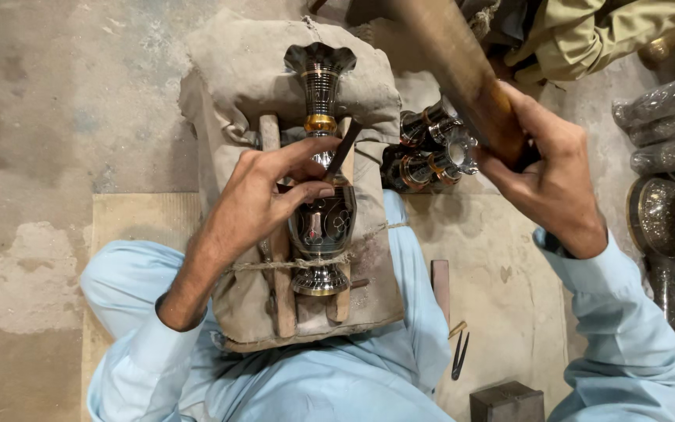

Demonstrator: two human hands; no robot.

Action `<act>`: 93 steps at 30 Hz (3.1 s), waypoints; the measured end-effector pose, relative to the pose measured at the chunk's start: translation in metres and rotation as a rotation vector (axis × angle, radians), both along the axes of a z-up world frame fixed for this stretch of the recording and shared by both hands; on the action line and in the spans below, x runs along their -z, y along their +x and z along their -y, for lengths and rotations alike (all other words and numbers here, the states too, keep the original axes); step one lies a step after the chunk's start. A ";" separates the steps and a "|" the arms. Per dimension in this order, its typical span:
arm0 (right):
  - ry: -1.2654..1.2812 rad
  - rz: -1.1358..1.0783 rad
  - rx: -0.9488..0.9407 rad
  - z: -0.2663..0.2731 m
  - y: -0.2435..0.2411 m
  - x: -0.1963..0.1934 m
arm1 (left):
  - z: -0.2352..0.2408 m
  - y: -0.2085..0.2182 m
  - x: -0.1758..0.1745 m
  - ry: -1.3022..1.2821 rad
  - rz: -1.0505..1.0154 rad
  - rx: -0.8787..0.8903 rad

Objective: The person sits cross-legged and uses a hammer and chisel to engrave decorative patterns onto a metal vase held in a padded clamp. The person repeatedly strikes the chisel to create fine lines and designs on the vase's surface.

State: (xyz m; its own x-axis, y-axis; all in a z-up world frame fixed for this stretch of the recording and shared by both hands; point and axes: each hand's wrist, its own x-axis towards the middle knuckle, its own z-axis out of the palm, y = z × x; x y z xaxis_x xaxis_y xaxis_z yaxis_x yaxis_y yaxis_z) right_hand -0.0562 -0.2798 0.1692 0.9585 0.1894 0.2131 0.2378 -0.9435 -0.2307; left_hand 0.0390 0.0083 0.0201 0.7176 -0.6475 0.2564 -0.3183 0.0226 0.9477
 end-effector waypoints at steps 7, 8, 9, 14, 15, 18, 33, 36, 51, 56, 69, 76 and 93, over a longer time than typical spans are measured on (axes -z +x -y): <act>0.047 0.011 0.014 -0.009 0.005 -0.003 | -0.002 -0.007 -0.003 -0.060 -0.086 -0.043; -0.077 -0.045 0.029 -0.009 0.007 -0.005 | -0.002 -0.008 -0.003 -0.037 -0.106 -0.049; -0.201 -0.098 0.048 -0.010 0.009 -0.007 | -0.001 -0.007 -0.003 -0.015 -0.123 -0.051; -0.178 -0.063 -0.028 -0.014 0.016 -0.016 | -0.001 -0.009 -0.004 -0.036 -0.109 -0.085; -0.260 -0.123 -0.024 -0.014 0.017 -0.017 | -0.001 -0.009 -0.003 -0.038 -0.128 -0.085; -0.343 -0.149 0.035 -0.011 0.019 -0.016 | -0.001 -0.011 -0.001 -0.072 -0.104 -0.094; -0.387 -0.063 -0.147 -0.009 0.043 -0.020 | 0.005 -0.022 0.015 -0.072 -0.155 -0.217; -0.491 -0.159 -0.151 -0.009 0.053 -0.022 | 0.004 -0.025 0.019 -0.065 -0.203 -0.238; -0.547 -0.057 -0.339 -0.066 0.071 -0.074 | 0.004 -0.053 0.027 -0.166 -0.253 -0.431; -0.579 -0.015 -0.296 -0.074 0.071 -0.074 | 0.007 -0.060 0.030 -0.235 -0.282 -0.494; -0.705 0.024 -0.297 -0.083 0.071 -0.076 | 0.005 -0.064 0.029 -0.244 -0.345 -0.492; -0.697 0.052 -0.323 -0.048 0.061 -0.065 | 0.004 -0.047 0.031 -0.117 -0.135 -0.404; -0.427 -0.012 -0.284 -0.024 0.062 -0.055 | 0.003 -0.032 0.015 -0.044 -0.216 -0.314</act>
State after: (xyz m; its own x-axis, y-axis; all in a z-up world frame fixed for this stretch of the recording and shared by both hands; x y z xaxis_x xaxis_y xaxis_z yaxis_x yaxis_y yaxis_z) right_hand 0.0057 -0.2563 0.2237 0.8585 0.5105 0.0491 0.4981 -0.8527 0.1573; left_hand 0.0070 0.0051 0.0053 0.9197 -0.3795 0.1001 -0.1090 -0.0018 0.9940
